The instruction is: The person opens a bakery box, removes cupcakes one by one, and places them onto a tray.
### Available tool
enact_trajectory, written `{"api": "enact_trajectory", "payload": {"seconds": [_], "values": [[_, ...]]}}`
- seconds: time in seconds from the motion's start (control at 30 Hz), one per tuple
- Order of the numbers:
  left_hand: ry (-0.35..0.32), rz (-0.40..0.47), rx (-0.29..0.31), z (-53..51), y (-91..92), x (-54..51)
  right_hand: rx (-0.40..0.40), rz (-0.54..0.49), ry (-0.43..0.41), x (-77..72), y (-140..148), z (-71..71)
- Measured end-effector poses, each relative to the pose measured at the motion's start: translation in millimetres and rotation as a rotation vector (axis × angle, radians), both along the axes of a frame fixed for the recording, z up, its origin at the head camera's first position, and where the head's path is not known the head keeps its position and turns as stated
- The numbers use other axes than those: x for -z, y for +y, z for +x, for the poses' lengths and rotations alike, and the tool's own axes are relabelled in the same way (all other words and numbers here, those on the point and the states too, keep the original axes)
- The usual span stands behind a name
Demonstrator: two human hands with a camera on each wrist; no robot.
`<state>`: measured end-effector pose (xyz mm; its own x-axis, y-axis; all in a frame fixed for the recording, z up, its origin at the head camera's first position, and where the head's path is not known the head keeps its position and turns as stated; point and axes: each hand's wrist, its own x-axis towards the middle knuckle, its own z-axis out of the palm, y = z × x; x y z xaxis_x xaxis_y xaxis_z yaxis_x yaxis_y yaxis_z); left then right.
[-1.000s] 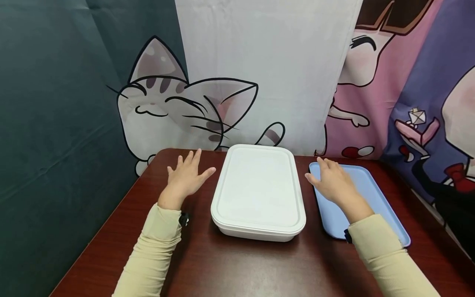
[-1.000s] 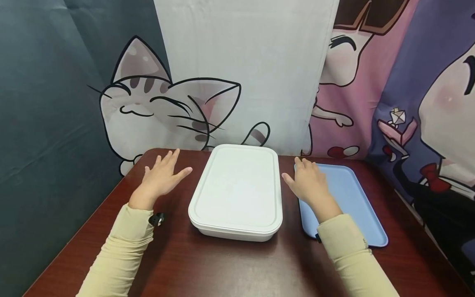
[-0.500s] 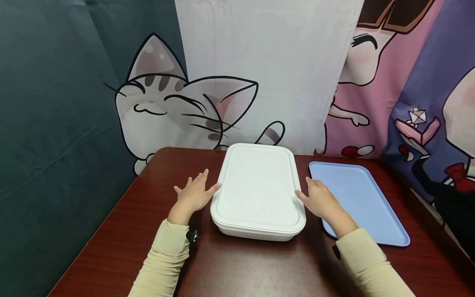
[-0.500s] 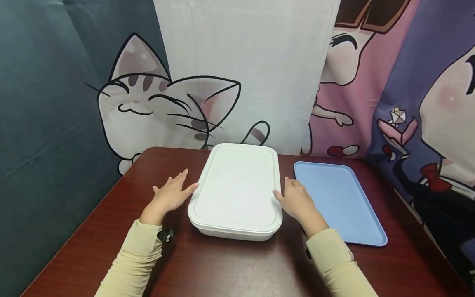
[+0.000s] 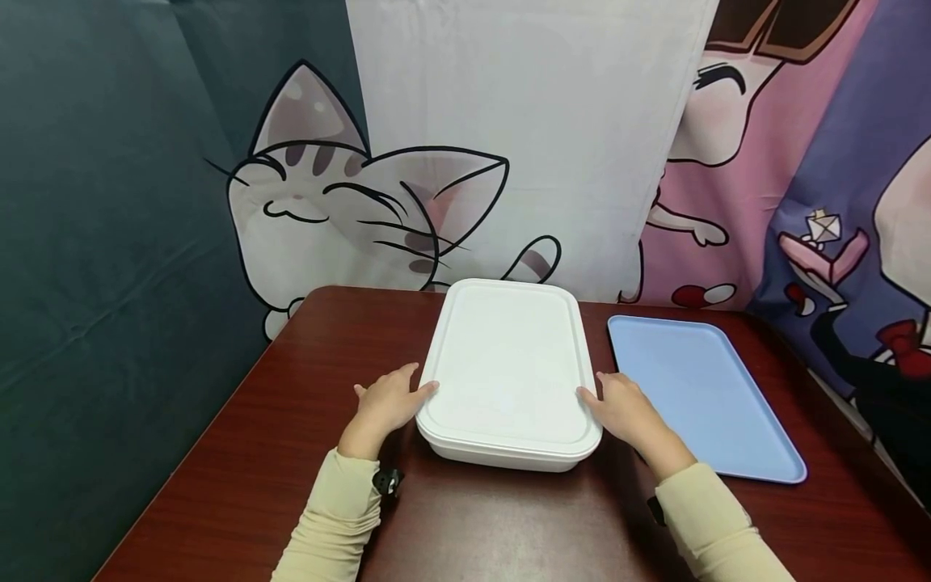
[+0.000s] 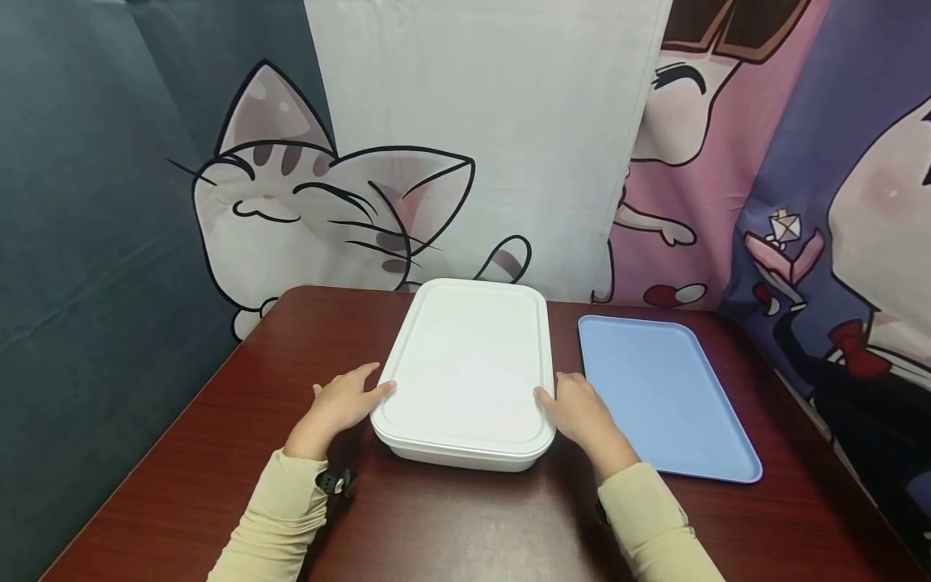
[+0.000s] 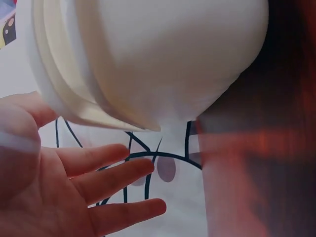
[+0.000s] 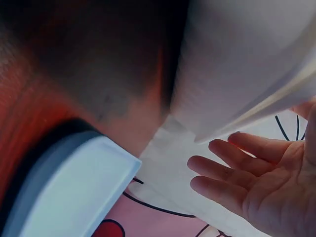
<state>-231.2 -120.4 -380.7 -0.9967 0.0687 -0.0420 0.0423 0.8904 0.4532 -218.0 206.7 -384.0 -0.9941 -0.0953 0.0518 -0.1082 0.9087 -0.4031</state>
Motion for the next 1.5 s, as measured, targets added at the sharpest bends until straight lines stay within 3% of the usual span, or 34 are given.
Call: {"api": "enact_trajectory", "payload": {"seconds": [0.27, 0.43, 0.6, 0.97, 1.23, 1.5], "values": [[0.061, 0.018, -0.032, 3.9, 5.5, 2.6, 0.064, -0.083, 0.029, 3.7, -2.3, 3.7], [0.112, 0.135, -0.069, 3.9, 6.5, 6.3, 0.113, -0.154, 0.073, 5.2, -3.7, 5.0], [0.153, 0.256, -0.065, 2.9, 5.1, 8.3, 0.138, -0.171, 0.111, 5.1, -4.4, 5.5], [0.183, 0.340, -0.085, 0.3, -1.9, 4.8, 0.193, -0.284, 0.109, -9.8, -11.1, 9.1], [0.129, 0.439, -0.136, 4.6, -20.9, -0.9, 0.137, -0.403, 0.074, -22.8, -26.6, 13.1], [0.095, 0.524, -0.152, 9.5, -42.4, -1.8, 0.063, -0.516, 0.018, -25.1, -41.7, 16.1]]}}
